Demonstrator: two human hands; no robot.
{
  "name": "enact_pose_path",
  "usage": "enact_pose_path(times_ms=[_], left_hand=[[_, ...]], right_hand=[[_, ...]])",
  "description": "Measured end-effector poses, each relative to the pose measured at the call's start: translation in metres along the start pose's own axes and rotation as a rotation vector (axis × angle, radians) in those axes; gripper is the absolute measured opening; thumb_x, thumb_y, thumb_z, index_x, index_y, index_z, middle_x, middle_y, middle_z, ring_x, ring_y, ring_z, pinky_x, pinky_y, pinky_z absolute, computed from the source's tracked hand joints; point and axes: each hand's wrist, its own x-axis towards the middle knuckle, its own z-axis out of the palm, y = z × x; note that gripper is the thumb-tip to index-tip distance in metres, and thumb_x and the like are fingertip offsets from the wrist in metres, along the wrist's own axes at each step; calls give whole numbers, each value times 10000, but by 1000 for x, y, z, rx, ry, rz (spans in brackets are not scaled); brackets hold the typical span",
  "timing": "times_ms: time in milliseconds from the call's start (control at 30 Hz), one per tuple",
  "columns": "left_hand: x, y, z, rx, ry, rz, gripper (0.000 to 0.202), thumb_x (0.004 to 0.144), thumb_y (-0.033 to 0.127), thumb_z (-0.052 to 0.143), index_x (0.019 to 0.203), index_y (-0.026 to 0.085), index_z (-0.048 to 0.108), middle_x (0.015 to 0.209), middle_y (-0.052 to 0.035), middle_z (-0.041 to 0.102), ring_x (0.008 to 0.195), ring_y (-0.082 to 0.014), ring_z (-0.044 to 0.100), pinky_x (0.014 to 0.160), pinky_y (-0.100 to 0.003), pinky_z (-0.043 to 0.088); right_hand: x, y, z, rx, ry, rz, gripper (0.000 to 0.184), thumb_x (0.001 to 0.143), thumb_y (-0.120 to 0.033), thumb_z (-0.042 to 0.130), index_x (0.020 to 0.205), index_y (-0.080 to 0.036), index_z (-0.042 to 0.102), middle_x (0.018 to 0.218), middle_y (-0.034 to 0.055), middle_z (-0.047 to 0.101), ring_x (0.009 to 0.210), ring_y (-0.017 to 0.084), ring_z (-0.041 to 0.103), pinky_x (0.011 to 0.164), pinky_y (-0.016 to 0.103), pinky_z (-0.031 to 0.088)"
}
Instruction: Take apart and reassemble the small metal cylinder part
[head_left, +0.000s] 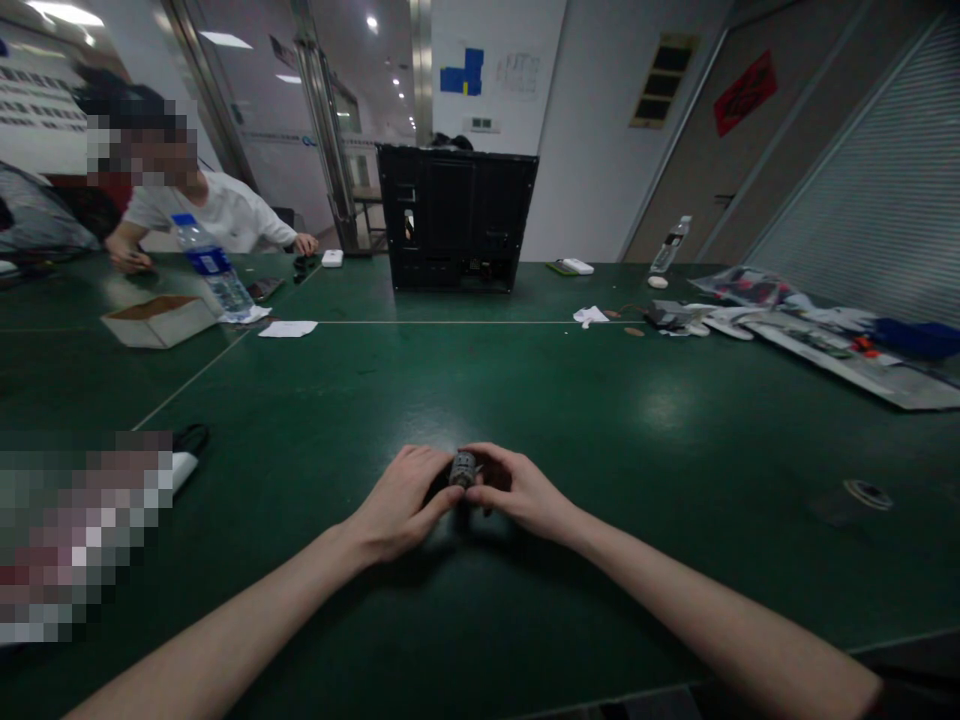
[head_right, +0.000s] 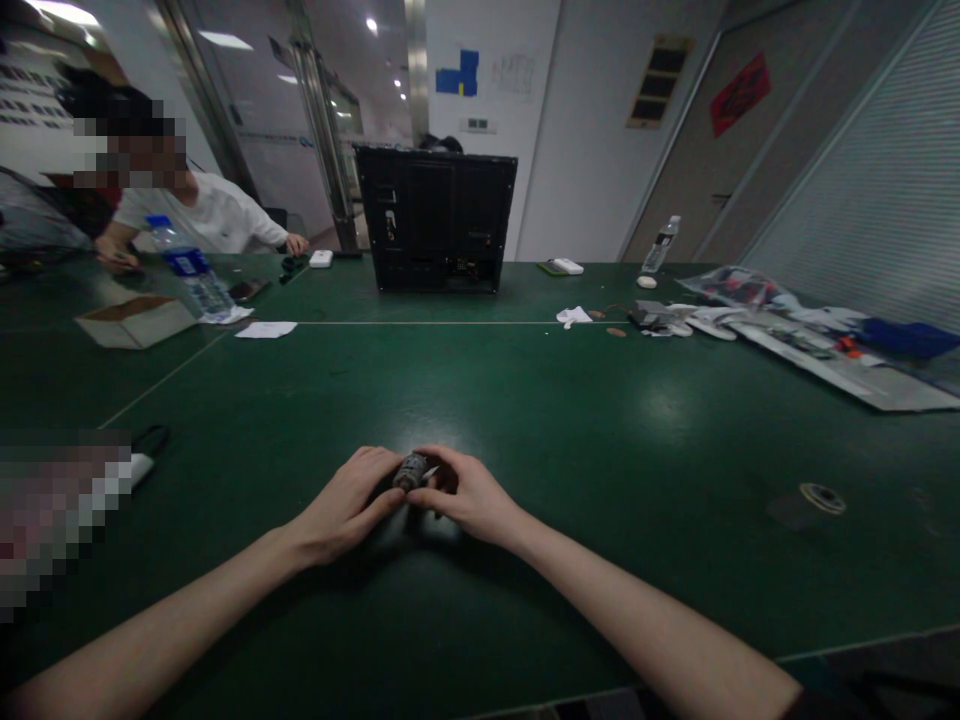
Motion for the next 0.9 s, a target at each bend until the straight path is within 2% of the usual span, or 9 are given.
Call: enact_pose_path(times_ms=[167,300,467,633,900], left_hand=[[0,-2,2,-5,-13,3,265,959,297,305,941,160,532,921,-66,613,840,-212,527,826,-374,366],[1,-3,4,-2,-3,-3,277,966,281,290,914,168,538,895,-55,618,829,-204,534,830,-368,367],[1,-4,4,1,12,-1,275,962,275,297,906,171,545,881,-50,622,822,-202,544,830,-362,373],[1,-3,4,18,15,-2,246,949,277,331,898,166,545,887,-58,625,824,-208,544,827,-369,377],[-1,-2,4,14,34,-31,193,914,288,443,1023,163,541,990,-81,632,903,-231,554,850,-385,392]], right_hand=[[1,-2,0,135,-5,11,456,769,-390,670,1135,-149,541,876,49,594,693,132,548,561,236,457],[1,-4,0,153,-21,-1,384,789,-421,643,1057,-151,588,886,48,600,706,128,551,549,216,454],[1,-4,0,158,-27,5,384,787,-415,648,1056,-147,590,898,51,604,693,121,549,552,217,453],[1,-4,0,194,-14,36,426,758,-383,681,1098,-155,562,939,60,603,703,127,556,568,232,460],[0,-2,-3,259,-10,7,549,694,-252,738,1193,-201,516,979,42,573,710,111,526,606,232,472]])
